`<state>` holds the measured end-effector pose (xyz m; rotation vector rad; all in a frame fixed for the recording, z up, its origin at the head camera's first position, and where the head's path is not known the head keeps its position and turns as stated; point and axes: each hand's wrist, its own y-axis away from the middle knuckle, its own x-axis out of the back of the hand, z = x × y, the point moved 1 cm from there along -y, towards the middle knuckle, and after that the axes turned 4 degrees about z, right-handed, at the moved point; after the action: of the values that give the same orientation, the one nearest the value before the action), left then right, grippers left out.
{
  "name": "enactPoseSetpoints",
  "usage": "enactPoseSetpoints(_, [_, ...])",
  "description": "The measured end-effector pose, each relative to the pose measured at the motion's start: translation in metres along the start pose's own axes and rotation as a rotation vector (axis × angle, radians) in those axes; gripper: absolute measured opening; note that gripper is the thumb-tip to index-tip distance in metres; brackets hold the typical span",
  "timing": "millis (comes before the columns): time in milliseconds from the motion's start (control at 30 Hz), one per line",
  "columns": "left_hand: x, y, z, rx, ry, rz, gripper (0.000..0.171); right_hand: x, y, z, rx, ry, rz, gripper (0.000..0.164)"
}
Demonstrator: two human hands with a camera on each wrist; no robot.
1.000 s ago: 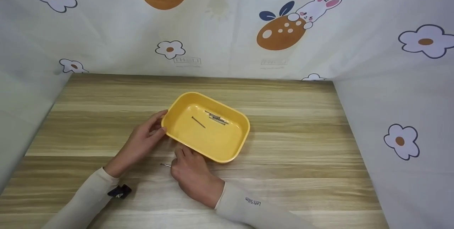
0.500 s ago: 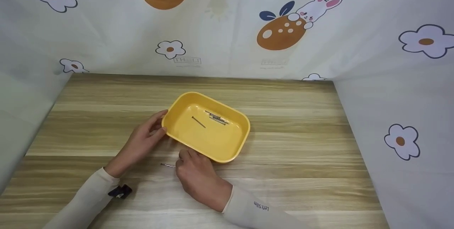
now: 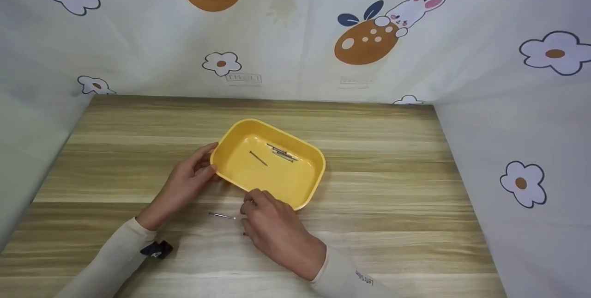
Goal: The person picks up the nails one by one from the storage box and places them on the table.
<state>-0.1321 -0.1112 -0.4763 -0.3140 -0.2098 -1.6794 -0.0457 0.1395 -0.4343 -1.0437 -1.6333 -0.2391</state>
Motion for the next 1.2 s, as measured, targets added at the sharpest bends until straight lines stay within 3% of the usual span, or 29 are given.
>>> enactPoseSetpoints(400, [0.0,-0.003,0.003,0.032,0.041,0.026,0.058,0.029,0.007,0.025,-0.114,-0.048,0.134,0.019])
enactPoseSetpoints(733, [-0.001,-0.003,0.006,0.058,0.069,0.049,0.057,0.033,0.002,0.043,-0.26,-0.078,0.125,0.019])
enactPoseSetpoints(1200, [-0.002,-0.005,0.003,0.062,0.058,0.037,0.059,0.021,-0.013,0.068,-0.341,-0.073,0.097,0.017])
